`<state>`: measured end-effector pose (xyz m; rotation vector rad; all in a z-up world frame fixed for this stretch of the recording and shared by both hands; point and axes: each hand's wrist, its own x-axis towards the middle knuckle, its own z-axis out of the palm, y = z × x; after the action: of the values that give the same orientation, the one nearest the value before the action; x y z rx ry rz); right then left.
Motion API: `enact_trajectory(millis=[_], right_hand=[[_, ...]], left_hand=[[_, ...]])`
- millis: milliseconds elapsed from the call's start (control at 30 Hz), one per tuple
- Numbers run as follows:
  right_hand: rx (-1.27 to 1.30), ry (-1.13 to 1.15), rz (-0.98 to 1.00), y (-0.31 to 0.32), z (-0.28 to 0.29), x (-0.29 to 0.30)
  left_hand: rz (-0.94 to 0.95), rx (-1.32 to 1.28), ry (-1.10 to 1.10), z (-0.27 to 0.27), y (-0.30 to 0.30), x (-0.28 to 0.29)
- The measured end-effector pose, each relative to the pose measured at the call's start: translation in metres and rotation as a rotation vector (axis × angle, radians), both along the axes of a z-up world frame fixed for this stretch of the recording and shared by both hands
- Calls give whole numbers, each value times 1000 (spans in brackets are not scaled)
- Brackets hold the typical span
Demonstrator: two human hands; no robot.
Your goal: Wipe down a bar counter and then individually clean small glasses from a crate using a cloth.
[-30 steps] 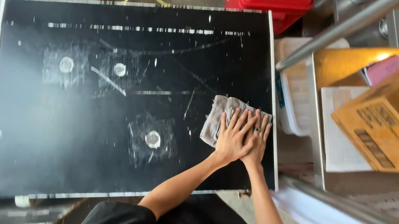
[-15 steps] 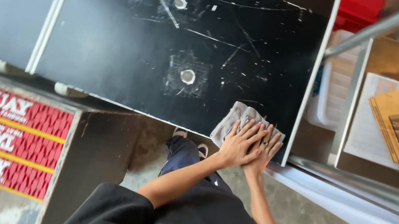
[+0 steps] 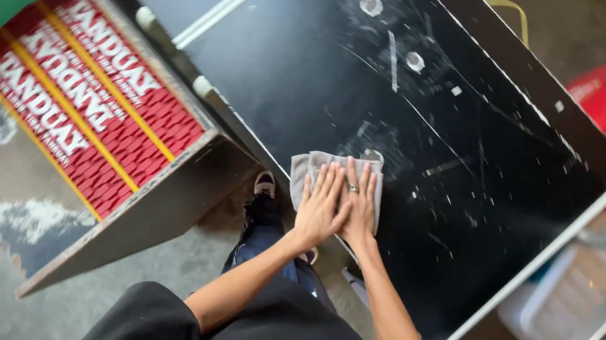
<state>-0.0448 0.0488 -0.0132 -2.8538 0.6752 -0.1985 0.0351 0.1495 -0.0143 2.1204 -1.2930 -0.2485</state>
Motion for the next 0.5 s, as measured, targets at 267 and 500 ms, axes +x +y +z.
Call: enact_trajectory(millis=[267, 500], right_hand=[[27, -100, 322, -25, 3, 139], [92, -101, 505, -30, 7, 257]], left_hand=[[324, 30, 1, -9, -8, 101], [474, 126, -8, -14, -12, 202]])
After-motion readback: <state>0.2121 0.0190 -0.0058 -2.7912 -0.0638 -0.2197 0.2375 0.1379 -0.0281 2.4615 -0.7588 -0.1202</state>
